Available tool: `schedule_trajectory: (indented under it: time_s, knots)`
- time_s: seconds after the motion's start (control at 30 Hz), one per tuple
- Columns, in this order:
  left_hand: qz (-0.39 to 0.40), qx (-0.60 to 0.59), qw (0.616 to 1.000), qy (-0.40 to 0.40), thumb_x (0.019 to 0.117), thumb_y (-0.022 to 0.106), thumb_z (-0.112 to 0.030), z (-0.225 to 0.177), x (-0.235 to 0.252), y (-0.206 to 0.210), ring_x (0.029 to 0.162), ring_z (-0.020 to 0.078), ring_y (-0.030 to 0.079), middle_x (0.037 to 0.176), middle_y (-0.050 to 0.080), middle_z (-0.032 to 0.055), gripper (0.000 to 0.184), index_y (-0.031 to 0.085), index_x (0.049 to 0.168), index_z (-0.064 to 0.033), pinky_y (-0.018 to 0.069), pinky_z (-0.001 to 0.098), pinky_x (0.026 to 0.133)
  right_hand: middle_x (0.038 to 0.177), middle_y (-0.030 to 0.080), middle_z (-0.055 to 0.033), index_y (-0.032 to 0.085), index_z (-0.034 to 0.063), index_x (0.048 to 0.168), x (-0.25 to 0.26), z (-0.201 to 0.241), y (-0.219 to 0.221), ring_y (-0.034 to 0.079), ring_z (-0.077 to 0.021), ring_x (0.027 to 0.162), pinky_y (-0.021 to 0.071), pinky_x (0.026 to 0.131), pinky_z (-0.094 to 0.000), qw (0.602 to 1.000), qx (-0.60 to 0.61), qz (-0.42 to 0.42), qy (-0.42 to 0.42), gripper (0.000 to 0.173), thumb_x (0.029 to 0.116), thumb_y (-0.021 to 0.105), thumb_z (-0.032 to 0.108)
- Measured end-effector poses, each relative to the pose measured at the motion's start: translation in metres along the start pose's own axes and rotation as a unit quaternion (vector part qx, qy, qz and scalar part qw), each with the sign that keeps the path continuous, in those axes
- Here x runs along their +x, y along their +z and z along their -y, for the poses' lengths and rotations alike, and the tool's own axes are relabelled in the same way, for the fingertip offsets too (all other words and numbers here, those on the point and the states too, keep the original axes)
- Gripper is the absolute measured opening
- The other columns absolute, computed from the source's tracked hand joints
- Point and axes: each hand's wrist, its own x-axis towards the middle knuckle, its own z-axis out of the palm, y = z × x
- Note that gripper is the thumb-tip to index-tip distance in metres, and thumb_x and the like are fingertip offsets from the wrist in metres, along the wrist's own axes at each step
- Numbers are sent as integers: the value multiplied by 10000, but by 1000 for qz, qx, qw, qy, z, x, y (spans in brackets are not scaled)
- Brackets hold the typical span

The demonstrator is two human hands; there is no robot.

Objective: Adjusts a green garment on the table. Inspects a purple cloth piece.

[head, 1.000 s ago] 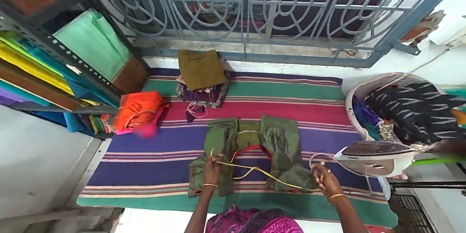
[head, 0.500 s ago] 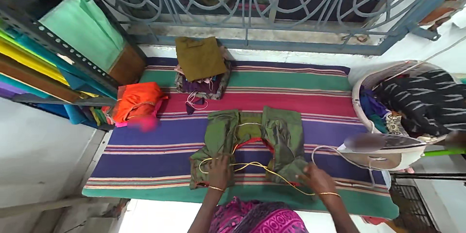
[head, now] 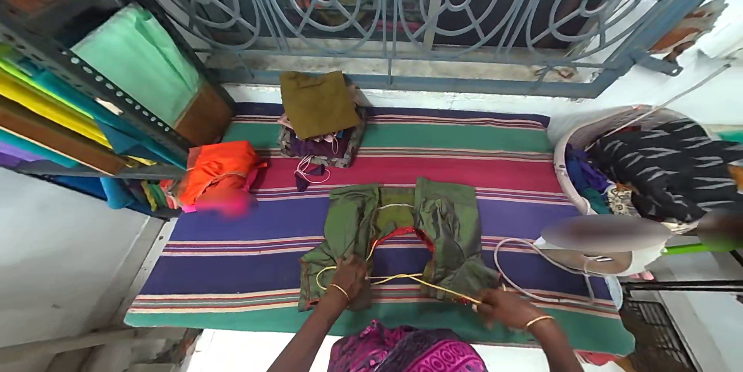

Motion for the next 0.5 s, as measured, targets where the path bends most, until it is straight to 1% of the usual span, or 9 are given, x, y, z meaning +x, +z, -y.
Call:
schedule_trajectory:
  time_s: [0.07, 0.1, 0.2, 0.27, 0.3, 0.33, 0.4, 0.43, 0.5]
  knots:
    - [11, -12, 1000, -1, 1092, 421, -224, -2, -8, -8, 1423, 406, 436, 1382, 611, 217, 424, 516, 1450, -17, 190, 598, 1214, 918, 668, -146, 623, -54, 1176, -19, -5, -12, 629, -216, 802, 512, 825, -413, 996, 56, -16, -72, 337, 1100, 456, 229]
    - [13, -15, 1000, -6, 1089, 439, -231, -2, -12, -13, 1411, 406, 448, 1371, 622, 210, 413, 544, 1435, -30, 199, 597, 1208, 909, 662, -103, 628, -49, 1151, -26, -6, -16, 611, -152, 787, 509, 808, -360, 988, 93, -40, -116, 317, 1100, 445, 203]
    - [-6, -38, 999, 16, 1092, 450, -262, -1, -30, -31, 1351, 411, 503, 1325, 646, 212, 388, 645, 1326, -22, 266, 601, 1174, 1145, 665, -47, 642, -30, 1196, -29, 3, -14, 597, -46, 1010, 487, 926, -265, 928, 219, -165, -253, 353, 1080, 384, 183]
    - [-96, -143, 979, 107, 1086, 475, -266, -1, -40, -37, 1278, 389, 565, 1279, 652, 226, 382, 676, 1244, 18, 363, 570, 1132, 1307, 658, -47, 664, 8, 1206, -16, 23, -4, 597, -75, 1179, 473, 1028, -283, 850, 339, -230, -331, 389, 1068, 372, 223]
    - [-143, -219, 952, 159, 1080, 478, -246, -3, -40, -34, 1260, 330, 590, 1289, 656, 196, 368, 679, 1243, 14, 406, 510, 1126, 1322, 676, -50, 685, 39, 1148, -6, 37, 3, 605, -123, 1240, 467, 1076, -318, 796, 431, -225, -360, 359, 1057, 386, 215]
    - [-164, -304, 918, 195, 1083, 455, -228, -8, -38, -31, 1256, 251, 596, 1328, 647, 154, 371, 666, 1280, 5, 428, 437, 1122, 1248, 719, -58, 697, 58, 1092, 3, 56, 10, 642, -164, 1213, 488, 1072, -345, 735, 532, -206, -367, 339, 1042, 384, 179]
    - [-175, -469, 834, 234, 1080, 398, -177, -25, -29, -21, 1136, 103, 610, 1261, 668, 75, 353, 664, 1221, 9, 472, 314, 1029, 958, 745, -37, 620, 109, 1007, 17, 95, 21, 722, -190, 976, 571, 945, -389, 643, 680, -174, -307, 375, 1092, 261, 177]
    - [-186, -538, 785, 244, 1072, 373, -142, -34, -21, -13, 1080, 73, 622, 1172, 697, 50, 340, 661, 1146, 22, 483, 294, 994, 865, 706, -23, 589, 119, 1034, 24, 111, 22, 716, -184, 855, 592, 876, -399, 623, 716, -165, -267, 379, 1117, 230, 208]
    - [-215, -647, 695, 229, 1060, 327, -98, -50, -2, 0, 935, 62, 655, 965, 706, 13, 322, 627, 1076, 19, 528, 281, 909, 783, 617, 15, 543, 155, 1117, 38, 134, 18, 647, -140, 699, 580, 733, -347, 630, 727, -170, -213, 308, 1134, 254, 260]
